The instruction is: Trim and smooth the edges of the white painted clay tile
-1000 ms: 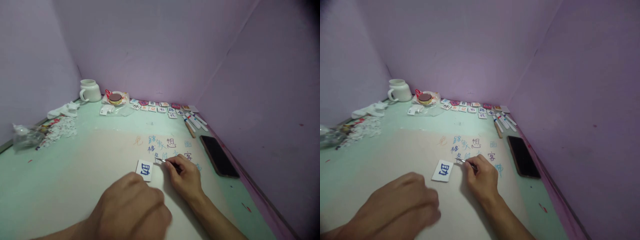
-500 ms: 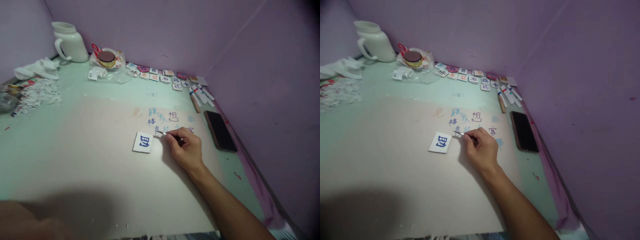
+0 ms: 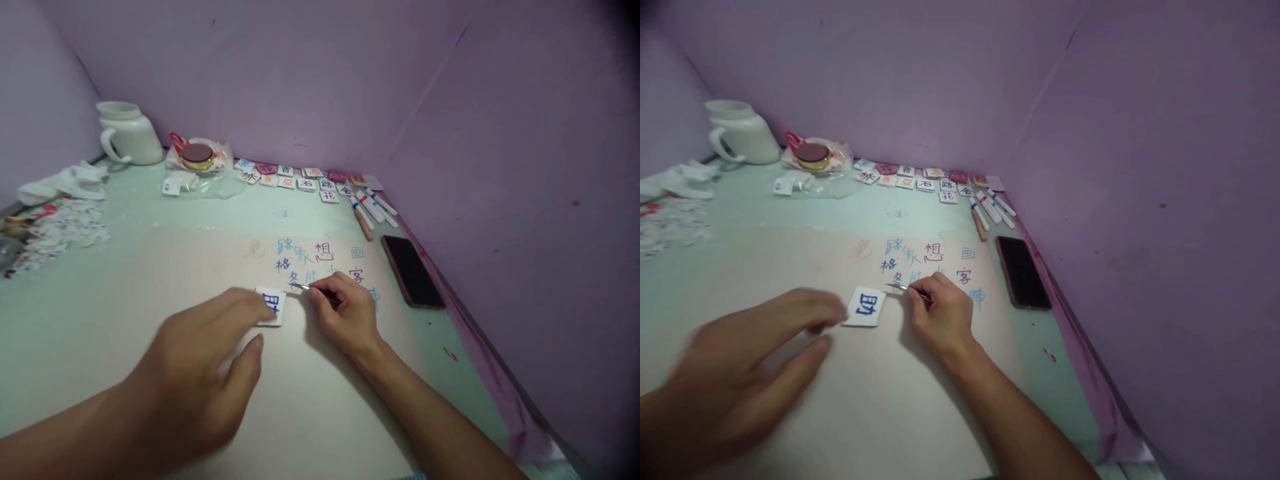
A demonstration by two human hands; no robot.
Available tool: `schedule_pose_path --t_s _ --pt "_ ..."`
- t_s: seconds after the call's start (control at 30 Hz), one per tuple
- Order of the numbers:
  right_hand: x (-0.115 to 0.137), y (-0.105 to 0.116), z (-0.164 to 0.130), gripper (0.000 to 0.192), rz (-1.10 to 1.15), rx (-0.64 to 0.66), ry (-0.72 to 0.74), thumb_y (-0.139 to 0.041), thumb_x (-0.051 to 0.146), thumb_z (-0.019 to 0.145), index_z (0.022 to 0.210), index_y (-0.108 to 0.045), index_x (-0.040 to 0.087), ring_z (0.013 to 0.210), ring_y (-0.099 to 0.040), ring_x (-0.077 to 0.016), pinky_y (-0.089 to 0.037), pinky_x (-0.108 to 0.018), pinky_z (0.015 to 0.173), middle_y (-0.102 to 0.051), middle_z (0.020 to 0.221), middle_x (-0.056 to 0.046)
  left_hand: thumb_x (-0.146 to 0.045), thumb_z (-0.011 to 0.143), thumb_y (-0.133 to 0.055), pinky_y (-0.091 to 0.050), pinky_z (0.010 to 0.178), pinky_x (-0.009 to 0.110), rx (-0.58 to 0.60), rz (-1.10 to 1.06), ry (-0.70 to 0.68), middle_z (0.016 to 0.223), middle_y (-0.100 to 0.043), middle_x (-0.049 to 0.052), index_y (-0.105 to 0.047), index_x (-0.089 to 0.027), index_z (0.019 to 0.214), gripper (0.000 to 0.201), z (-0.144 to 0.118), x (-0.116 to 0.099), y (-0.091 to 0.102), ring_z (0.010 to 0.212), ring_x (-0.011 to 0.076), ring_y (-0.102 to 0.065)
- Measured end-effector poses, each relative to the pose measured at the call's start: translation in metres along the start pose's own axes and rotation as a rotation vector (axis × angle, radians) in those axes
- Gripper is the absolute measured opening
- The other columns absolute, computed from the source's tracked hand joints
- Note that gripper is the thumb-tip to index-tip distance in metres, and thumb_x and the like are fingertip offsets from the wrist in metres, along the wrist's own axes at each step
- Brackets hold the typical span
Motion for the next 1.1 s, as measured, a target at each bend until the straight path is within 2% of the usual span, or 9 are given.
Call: schedule_pose_path --t_s 0.13,0.23,0.33,0.47,0.63,0.8,0.93,1.1 --pt "-0.001 -0.002 0.000 0.013 -0.015 0.013 0.005 -0.057 0.025 0.078 0.075 -0.070 0.022 0.060 -0.057 -0.0126 -0.040 -0.025 0.055 -0.065 0.069 0.000 -0.027 0.079 -0.058 -0.041 0.097 0.047 0.125 0.109 0.017 0.125 -0.051 0.012 -0.048 -0.015 0.124 0.048 0.024 0.036 -0.018 0.116 0.0299 -0.046" --pt "-0.001 -0.003 0.000 0.014 -0.014 0.026 0.014 -0.057 0.026 0.079 0.077 -0.070 0.022 0.060 -0.057 -0.0123 -0.040 -0.025 0.055 -0.065 0.071 0.000 -0.027 0.075 -0.064 -0.035 0.100 0.051 0.240 0.100 0.051 0.128 -0.048 0.011 -0.045 -0.018 0.129 0.059 0.025 0.053 -0.034 0.120 0.0307 -0.041" --pt "0.000 -0.003 -0.002 0.015 -0.011 0.039 0.025 -0.057 0.027 0.080 0.077 -0.070 0.021 0.059 -0.057 -0.0121 -0.040 -0.024 0.054 -0.065 0.070 0.000 -0.025 0.075 -0.064 -0.032 0.100 0.050 0.276 0.054 0.052 0.122 -0.050 0.010 -0.049 -0.019 0.125 0.053 0.024 0.054 -0.037 0.116 0.0293 -0.042" --pt "0.003 -0.004 -0.007 0.015 -0.023 0.082 0.053 -0.056 0.027 0.081 0.077 -0.070 0.021 0.059 -0.056 -0.0127 -0.039 -0.025 0.053 -0.063 0.069 0.000 -0.023 0.075 -0.064 -0.033 0.097 0.048 0.257 -0.009 0.050 0.115 -0.052 0.008 -0.054 -0.019 0.118 0.044 0.023 0.050 -0.034 0.109 0.0273 -0.045" --pt "0.009 -0.006 -0.014 0.015 -0.094 0.123 0.127 -0.055 0.027 0.082 0.078 -0.069 0.022 0.062 -0.057 -0.0155 -0.038 -0.026 0.054 -0.062 0.068 -0.001 -0.024 0.075 -0.063 -0.033 0.097 0.048 0.249 -0.034 0.078 0.116 -0.052 0.008 -0.055 -0.021 0.118 0.044 0.024 0.051 -0.035 0.109 0.0279 -0.044" --pt "0.013 -0.008 -0.017 0.014 -0.130 0.101 0.205 -0.055 0.026 0.084 0.081 -0.069 0.023 0.067 -0.059 -0.0161 -0.039 -0.025 0.056 -0.064 0.073 -0.001 -0.022 0.074 -0.062 -0.034 0.096 0.047 0.263 -0.048 0.083 0.114 -0.052 0.008 -0.055 -0.021 0.118 0.044 0.025 0.049 -0.035 0.107 0.0271 -0.045" --pt "0.010 -0.006 -0.016 0.015 -0.128 0.039 0.181 -0.054 0.025 0.084 0.082 -0.069 0.023 0.066 -0.059 -0.0155 -0.039 -0.025 0.054 -0.065 0.074 -0.002 -0.022 0.073 -0.060 -0.037 0.096 0.046 0.262 -0.067 0.102 0.113 -0.053 0.007 -0.056 -0.022 0.115 0.042 0.025 0.049 -0.035 0.106 0.0267 -0.046" --pt "0.010 -0.012 -0.015 0.015 -0.152 0.072 0.161 -0.055 0.025 0.085 0.084 -0.070 0.024 0.064 -0.059 -0.0147 -0.039 -0.025 0.054 -0.063 0.073 -0.001 -0.022 0.071 -0.059 -0.039 0.096 0.048 0.245 -0.098 0.143 0.118 -0.052 0.008 -0.057 -0.022 0.115 0.043 0.024 0.052 -0.036 0.108 0.0284 -0.047"
Point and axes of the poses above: each hand's wrist, its own z-axis towards the middle knuckle, its own y-axis out of the back of the hand, x = y × z, the point moved 7 cm from there along z, towards the middle knuckle
